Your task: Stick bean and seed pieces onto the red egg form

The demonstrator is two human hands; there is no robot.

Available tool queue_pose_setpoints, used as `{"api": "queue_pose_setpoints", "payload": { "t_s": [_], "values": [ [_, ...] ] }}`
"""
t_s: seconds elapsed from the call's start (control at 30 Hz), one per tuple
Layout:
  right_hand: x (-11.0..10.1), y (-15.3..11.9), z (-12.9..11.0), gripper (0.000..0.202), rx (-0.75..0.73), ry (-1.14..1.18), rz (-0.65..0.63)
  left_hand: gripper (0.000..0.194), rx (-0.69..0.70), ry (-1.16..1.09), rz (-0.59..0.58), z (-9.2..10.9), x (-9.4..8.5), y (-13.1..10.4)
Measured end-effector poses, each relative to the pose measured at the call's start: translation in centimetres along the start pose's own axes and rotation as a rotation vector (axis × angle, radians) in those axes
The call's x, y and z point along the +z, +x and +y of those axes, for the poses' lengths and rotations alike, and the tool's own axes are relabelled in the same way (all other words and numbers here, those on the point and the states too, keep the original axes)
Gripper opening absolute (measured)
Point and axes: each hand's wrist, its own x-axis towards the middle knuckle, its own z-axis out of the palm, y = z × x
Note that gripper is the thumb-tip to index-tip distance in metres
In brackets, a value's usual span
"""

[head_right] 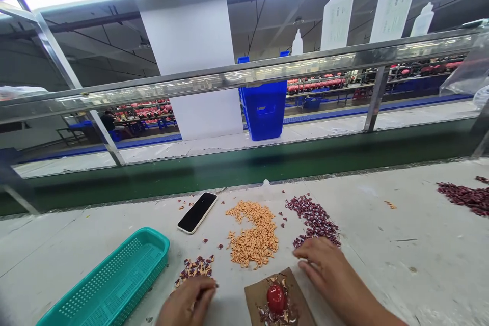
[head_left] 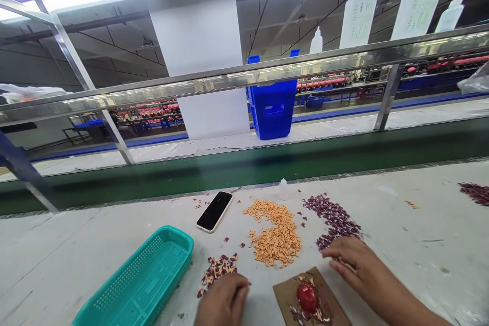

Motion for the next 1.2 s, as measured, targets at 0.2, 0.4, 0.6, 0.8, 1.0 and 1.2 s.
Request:
{"api": "queue_pose_setpoints", "payload": {
  "t_s": [0.2,0.4,0.6,0.8,1.0,1.2],
  "values": [
    [-0.2,1.4,2.4,0.023,-0.047,-0.204,-0.096,0.032,-0.071,0.506,-0.144,1.3,-4.1,2.2],
    [0.0,2.5,1.8,0.025,-0.116,-0.272,-0.14,0.024,0.056,0.52,-0.347,4.8,0.0,4.1],
    [0.2,2.6,2.0,0.022,-0.148,-0.285,-0.168,0.021,0.187,0.64,-0.478,7.5,3.3,6.3],
    [-0.1,3.4,2.4,0.024,-0.155,-0.223,-0.202,0.023,0.162,0.68,-0.524,8.0,5.1,8.0],
    [-1.2,3.1,0.0,0.022,-0.098,-0.051,-0.192,0.02,0.16,0.567,-0.463,8.3,4.0,7.4],
    [0.0,0.4,-4.5,0.014,0.189,1.016,-0.421,0.013,0.005,-0.148,-0.334,9.5,3.5,4.4]
  ]
}}
